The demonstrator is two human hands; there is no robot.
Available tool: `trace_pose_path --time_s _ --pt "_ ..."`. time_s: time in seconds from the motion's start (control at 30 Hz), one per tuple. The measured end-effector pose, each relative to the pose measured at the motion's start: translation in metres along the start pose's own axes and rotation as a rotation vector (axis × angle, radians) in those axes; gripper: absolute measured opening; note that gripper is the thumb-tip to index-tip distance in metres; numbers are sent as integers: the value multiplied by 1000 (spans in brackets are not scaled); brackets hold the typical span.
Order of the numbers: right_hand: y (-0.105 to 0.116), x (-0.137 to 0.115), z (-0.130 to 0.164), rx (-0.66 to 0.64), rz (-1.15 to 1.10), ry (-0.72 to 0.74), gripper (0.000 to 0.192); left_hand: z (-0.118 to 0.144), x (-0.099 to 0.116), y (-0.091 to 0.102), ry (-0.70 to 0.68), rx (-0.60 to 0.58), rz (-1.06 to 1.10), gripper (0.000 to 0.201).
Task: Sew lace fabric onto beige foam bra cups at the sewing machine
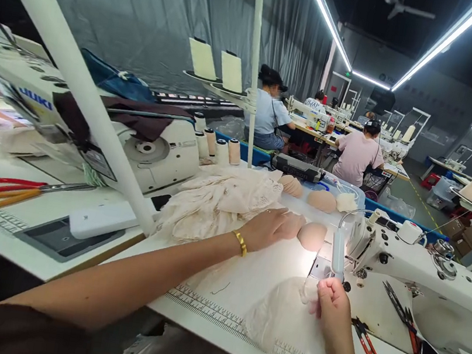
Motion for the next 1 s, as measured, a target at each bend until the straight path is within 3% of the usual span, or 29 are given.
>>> trace_pose_path --time_s 0.2,0.4,0.5,0.6,0.67,0.73,0.8,0.9,0.93,1.0 --pt "3 -1 -1 -8 -89 -6 42 -14 -6 -8 137 -92 83 36" --pt "5 -4 0 1 -136 -20 51 -6 -2 6 182 -146 186 37" --pt "6 -3 1 10 -169 -26 61 9 12 8 155 -189 239 33" --pt "4 -5 6 -25 -209 -30 67 27 34 1 101 -250 317 12" --pt "0 -11 11 -64 -136 -4 61 33 49 -4 58 -293 356 4" --pt "-5 -22 20 -79 4 45 50 33 60 -7 -5 -337 366 9" --pt "-12 -38 30 -119 145 107 36 28 72 -8 -138 -403 414 29" --pt "-25 -63 46 -292 323 190 21 22 90 -8 -396 -615 665 69" --pt "-26 -69 50 -344 365 196 19 22 94 -10 -453 -717 762 70" --pt "-23 -79 54 -373 434 199 18 22 96 -14 -471 -905 887 52"
Point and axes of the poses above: each hand's wrist, its own z-axis away from the middle knuckle, its own y-axis out of the back of the hand, x = y × z, the point moved 5 cm from there along -z, towards the middle knuckle, and after that the axes turned 12 degrees about -z, right-handed, at the moved point
